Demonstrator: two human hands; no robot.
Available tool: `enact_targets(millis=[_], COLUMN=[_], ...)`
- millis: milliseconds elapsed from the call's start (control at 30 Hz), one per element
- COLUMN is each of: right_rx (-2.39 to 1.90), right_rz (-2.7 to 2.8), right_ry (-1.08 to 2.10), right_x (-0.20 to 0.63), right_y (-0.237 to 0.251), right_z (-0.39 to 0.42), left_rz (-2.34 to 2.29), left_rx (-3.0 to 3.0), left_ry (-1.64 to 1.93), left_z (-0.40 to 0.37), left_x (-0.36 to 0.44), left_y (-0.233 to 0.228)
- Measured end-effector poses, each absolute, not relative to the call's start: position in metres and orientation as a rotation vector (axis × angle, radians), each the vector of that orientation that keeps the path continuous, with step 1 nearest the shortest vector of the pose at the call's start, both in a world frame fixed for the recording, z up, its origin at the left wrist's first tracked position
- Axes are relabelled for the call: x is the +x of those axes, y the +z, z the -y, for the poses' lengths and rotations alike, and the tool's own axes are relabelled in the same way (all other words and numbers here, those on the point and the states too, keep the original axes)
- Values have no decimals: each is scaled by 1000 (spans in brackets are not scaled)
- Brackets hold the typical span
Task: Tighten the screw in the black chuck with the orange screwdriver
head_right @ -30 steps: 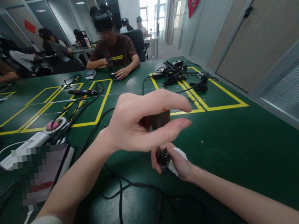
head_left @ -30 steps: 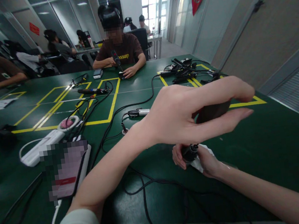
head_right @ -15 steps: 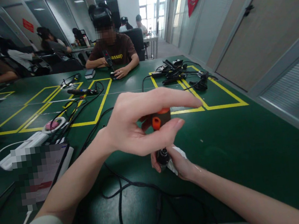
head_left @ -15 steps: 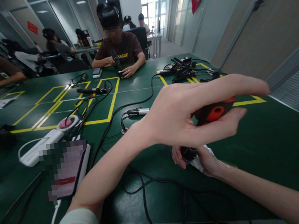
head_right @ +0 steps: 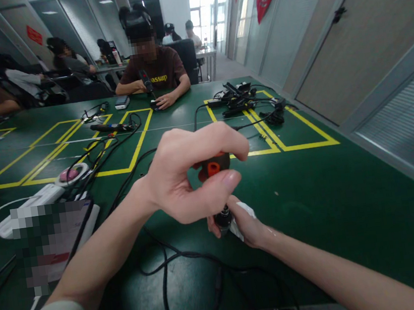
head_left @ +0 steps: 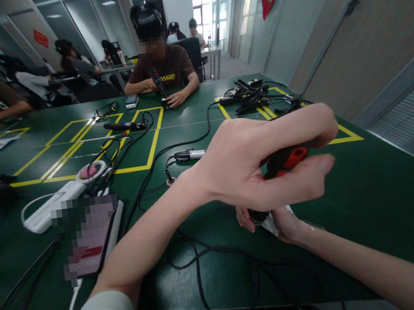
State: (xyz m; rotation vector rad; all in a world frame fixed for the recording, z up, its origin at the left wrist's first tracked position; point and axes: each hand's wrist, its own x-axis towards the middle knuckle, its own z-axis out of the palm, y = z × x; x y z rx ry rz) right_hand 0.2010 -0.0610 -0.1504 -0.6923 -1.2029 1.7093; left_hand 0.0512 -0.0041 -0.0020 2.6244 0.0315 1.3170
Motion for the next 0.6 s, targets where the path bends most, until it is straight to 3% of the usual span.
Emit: enact_targets(millis=[600], right_rx=[-710], right_rz=[1201], right_ry=[1710], right_x=[202], right_y=[-150], right_z=[62], left_rz=[-108], left_rx=[2660], left_ry=[1329], left_z=[5], left_x=[52], left_y=[-1])
